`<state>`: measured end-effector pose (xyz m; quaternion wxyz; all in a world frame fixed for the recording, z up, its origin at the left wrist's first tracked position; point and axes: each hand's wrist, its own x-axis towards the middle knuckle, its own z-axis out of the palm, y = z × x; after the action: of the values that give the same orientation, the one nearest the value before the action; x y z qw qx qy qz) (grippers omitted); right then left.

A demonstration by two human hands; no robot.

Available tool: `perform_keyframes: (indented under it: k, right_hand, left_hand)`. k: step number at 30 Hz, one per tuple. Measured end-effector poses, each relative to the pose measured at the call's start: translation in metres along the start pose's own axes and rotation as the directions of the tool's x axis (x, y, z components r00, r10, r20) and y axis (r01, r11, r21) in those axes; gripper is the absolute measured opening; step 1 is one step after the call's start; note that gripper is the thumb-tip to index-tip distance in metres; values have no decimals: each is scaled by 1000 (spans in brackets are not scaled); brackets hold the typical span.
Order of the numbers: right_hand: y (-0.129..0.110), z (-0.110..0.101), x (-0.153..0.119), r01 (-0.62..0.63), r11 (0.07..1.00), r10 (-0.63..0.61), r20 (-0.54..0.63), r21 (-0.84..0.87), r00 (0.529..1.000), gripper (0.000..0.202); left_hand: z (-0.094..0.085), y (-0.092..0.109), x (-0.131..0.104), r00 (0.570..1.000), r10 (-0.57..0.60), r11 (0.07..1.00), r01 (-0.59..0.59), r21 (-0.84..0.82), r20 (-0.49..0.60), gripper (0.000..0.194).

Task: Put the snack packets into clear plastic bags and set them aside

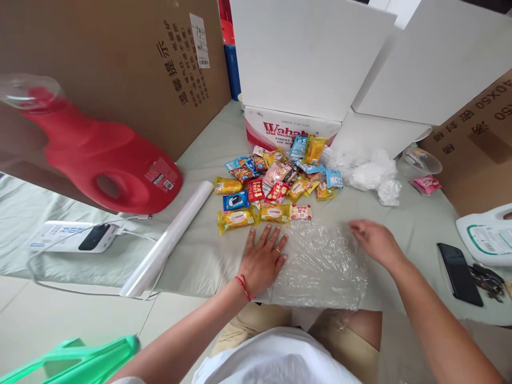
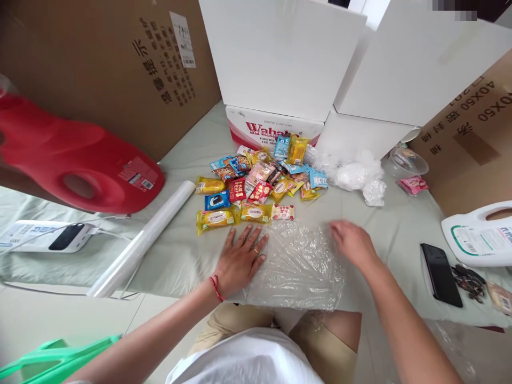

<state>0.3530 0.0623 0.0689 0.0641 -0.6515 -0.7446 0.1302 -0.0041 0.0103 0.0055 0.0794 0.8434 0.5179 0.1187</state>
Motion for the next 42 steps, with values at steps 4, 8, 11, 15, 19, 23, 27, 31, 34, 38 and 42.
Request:
perform_keyframes:
  k: [4,8,11,15,19,23,27,31,34,38,42]
  right_hand:
    - [-17,-11,113,-43,972,-2,-192,-233,981,69]
    - [-29,-19,172,-13,970,1,-49,-243,999,77]
    - [-27,-29,170,-55,982,38,-97,-180,995,62]
    - [-25,-37,117,-55,906,159,-217,420,963,51]
    - [-42,-28,32,-185,490,208,92,852,974,39]
    - [-70,-8,-34,-376,443,38,402,814,915,41]
    - [-82,11,-48,-449,362,-11,485,817,874,41]
    - [-82,16,-35,-433,442,-101,523,786,846,40]
    - [-79,8,-24,-361,526,-110,483,770,869,39]
    - [-58,-8,0,-227,731,42,289,644,956,47]
    - [-28,-15,38,-169,980,188,-212,106,959,47]
  left_hand:
    - [1,0,1,1000,0,1000,0,-1,-30,52]
    - [0,-1,1,999,6,1000,-6,-10,-41,52]
    - [-1,-2,1,999,8,1000,-10,-27,-52,52]
    - [-1,-2,1,999,-3,998,1,-64,-40,53]
    - [-2,-2,1,999,1,997,-3,-73,-35,53]
    - [-2,-2,1,1000,11,997,-13,-78,-25,54]
    - [-1,-2,1,1000,15,997,-16,-76,-22,54]
    - [0,-1,1,1000,19,997,-20,-68,-13,55]
    - [1,0,0,1000,18,998,-19,-52,-11,55]
    - [2,1,0,1000,3,1000,-3,-29,-18,56]
    - [3,2,0,1000,-1,1000,1,-19,-16,57]
